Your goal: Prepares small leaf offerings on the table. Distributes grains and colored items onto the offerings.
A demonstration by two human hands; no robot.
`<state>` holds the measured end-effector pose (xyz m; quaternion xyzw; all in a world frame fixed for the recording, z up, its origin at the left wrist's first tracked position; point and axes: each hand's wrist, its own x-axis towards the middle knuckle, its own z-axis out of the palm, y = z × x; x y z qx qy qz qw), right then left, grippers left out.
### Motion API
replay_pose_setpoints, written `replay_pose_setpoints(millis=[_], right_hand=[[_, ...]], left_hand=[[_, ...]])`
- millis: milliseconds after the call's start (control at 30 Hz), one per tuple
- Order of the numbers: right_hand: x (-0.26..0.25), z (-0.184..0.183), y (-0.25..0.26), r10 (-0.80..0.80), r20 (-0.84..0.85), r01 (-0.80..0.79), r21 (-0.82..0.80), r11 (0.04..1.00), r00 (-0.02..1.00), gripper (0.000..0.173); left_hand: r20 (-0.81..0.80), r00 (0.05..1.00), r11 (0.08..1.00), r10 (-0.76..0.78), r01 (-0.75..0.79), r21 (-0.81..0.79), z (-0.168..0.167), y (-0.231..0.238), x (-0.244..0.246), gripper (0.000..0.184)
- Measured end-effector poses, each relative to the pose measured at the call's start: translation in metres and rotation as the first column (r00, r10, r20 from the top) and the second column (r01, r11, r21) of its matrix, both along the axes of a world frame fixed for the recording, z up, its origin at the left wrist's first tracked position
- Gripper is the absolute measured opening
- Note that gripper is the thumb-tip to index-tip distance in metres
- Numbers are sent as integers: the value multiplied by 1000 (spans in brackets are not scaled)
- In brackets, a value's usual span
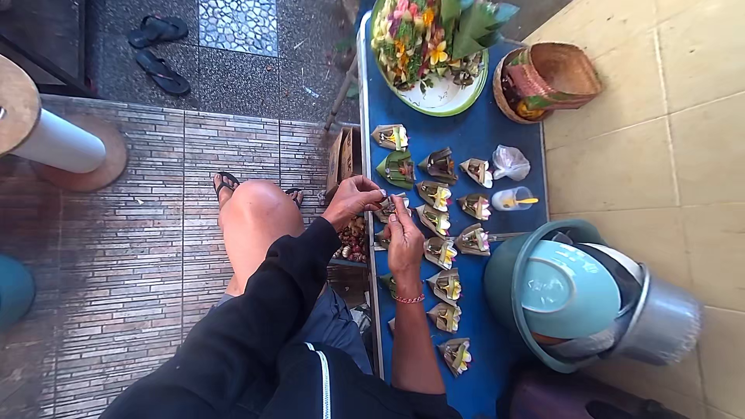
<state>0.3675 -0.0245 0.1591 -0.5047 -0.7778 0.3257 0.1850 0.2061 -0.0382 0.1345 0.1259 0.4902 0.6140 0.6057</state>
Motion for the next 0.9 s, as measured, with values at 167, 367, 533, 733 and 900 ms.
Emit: replay_pose_setpoints(millis=[167,367,533,733,900], right_hand=[[-1,-1,-6,23,93,-24,2,1000,995,44],[1,0,-11,-17,76,18,-12,1000,997,45],[4,3,-14,-126,85,126,14,992,988,39],[19,5,-24,-164,108,164,11,986,981,37],[32,2,-31,-168,74,174,-85,981,983,36]], left_hand=[[-51,999,1000,-14,13,-7,-3,0,0,14],[-81,996,999,-47,47,-7,2,-1,2,14],[-110,984,990,-139,141,7,2,-3,12,15],[-161,959,972,-232,233,-13,5,-10,23,18],[-230,933,959,-277,282,-14,0,-18,29,20]])
